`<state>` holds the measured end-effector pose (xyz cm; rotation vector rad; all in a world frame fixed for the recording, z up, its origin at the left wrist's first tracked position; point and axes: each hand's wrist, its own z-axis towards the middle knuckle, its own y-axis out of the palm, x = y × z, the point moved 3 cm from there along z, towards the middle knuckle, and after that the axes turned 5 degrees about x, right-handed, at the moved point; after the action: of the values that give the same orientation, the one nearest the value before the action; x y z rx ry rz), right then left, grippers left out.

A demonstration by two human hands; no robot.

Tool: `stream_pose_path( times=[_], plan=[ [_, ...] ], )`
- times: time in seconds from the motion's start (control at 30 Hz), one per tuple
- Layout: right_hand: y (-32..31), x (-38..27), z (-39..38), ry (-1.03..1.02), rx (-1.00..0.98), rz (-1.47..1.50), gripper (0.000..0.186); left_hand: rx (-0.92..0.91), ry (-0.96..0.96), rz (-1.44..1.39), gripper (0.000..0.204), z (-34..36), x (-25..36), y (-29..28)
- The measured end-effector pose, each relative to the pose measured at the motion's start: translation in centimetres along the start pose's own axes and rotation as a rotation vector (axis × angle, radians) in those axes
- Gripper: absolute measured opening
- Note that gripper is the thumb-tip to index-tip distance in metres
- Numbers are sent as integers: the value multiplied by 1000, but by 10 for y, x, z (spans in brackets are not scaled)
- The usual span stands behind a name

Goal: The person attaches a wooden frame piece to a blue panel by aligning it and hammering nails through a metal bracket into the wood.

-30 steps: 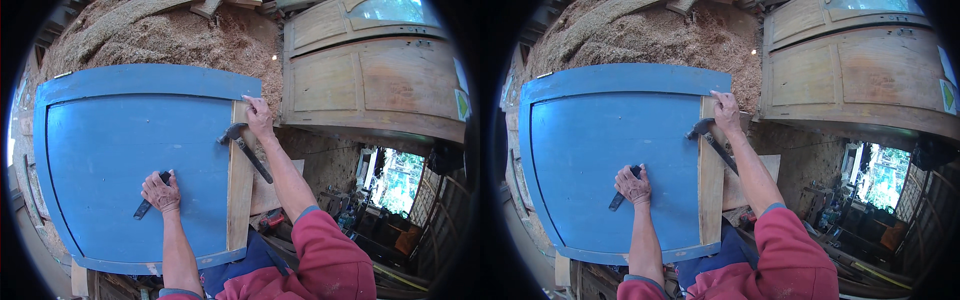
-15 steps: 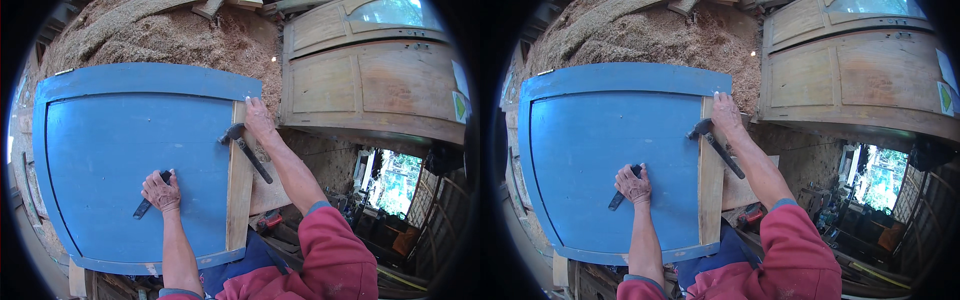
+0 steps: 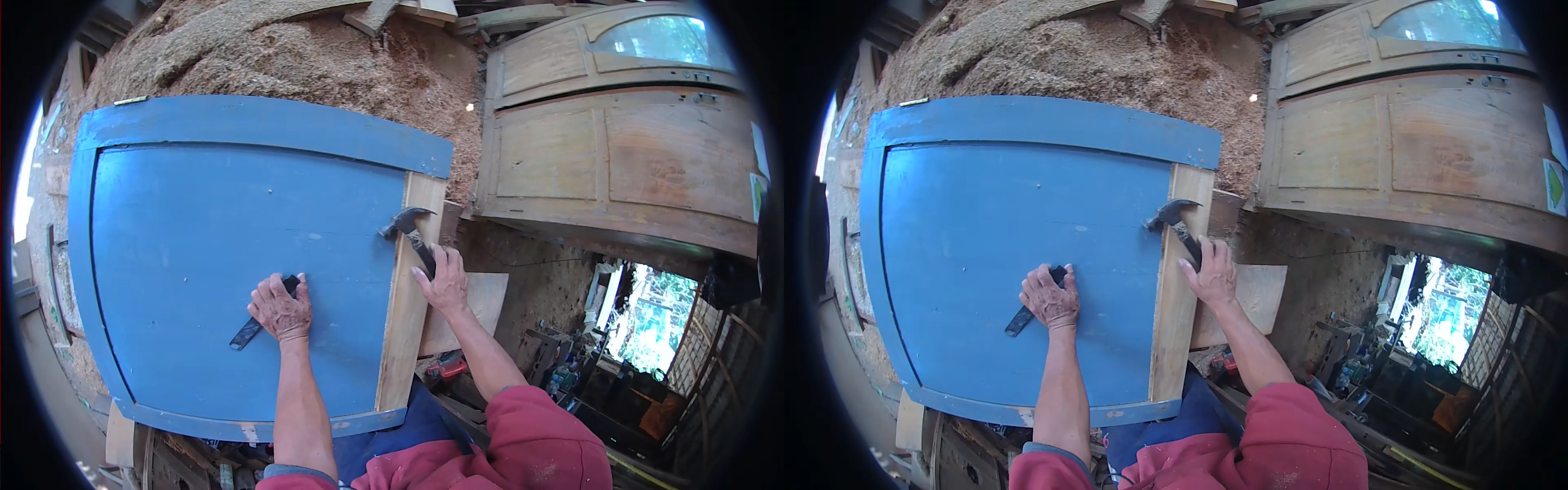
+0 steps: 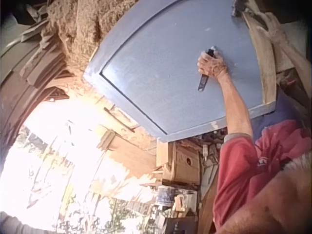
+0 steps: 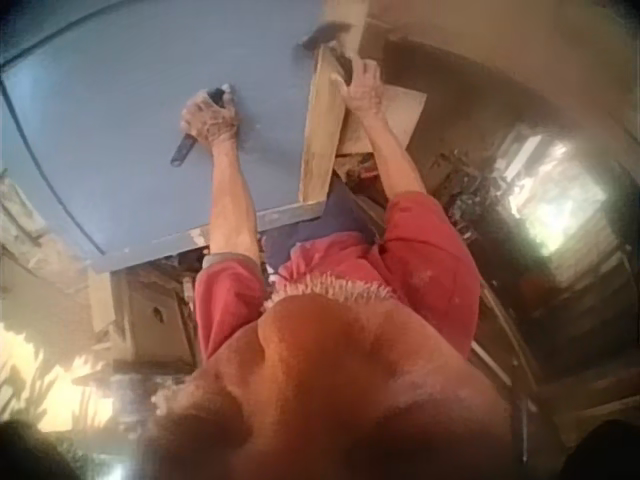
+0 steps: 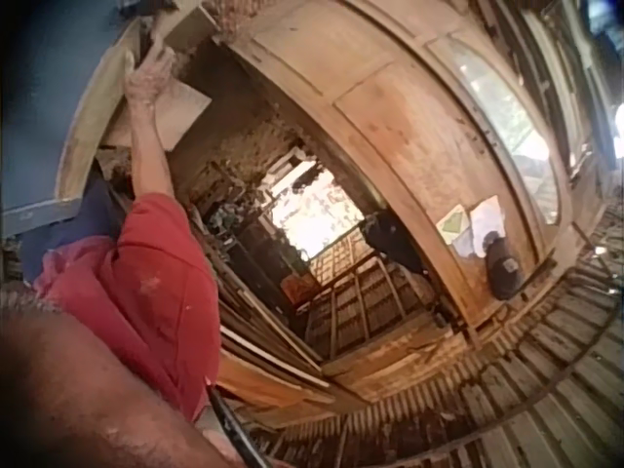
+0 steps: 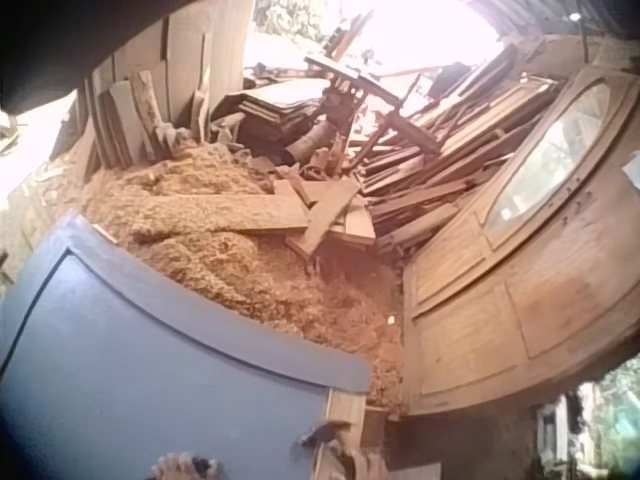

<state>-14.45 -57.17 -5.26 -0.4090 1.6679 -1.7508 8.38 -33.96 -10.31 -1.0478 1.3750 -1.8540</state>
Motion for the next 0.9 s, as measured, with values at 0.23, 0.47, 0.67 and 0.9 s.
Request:
stream_pose_path(
  times=[0.23, 0.47, 0.67, 0.9],
  plan=[
    [-25, 19, 26, 235, -556, 317, 50, -30, 10, -18, 43, -3, -1, 3],
    [-31, 40, 66, 117, -102, 406, 46, 7, 42, 26, 43, -3, 4, 5],
    [-5, 42, 73, 54, 57, 108, 49, 18, 56, 31, 43, -3, 8, 5],
    [-9, 41, 81, 55, 200, 191, 54, 19, 46, 27, 41, -1, 8, 8]
  ],
)
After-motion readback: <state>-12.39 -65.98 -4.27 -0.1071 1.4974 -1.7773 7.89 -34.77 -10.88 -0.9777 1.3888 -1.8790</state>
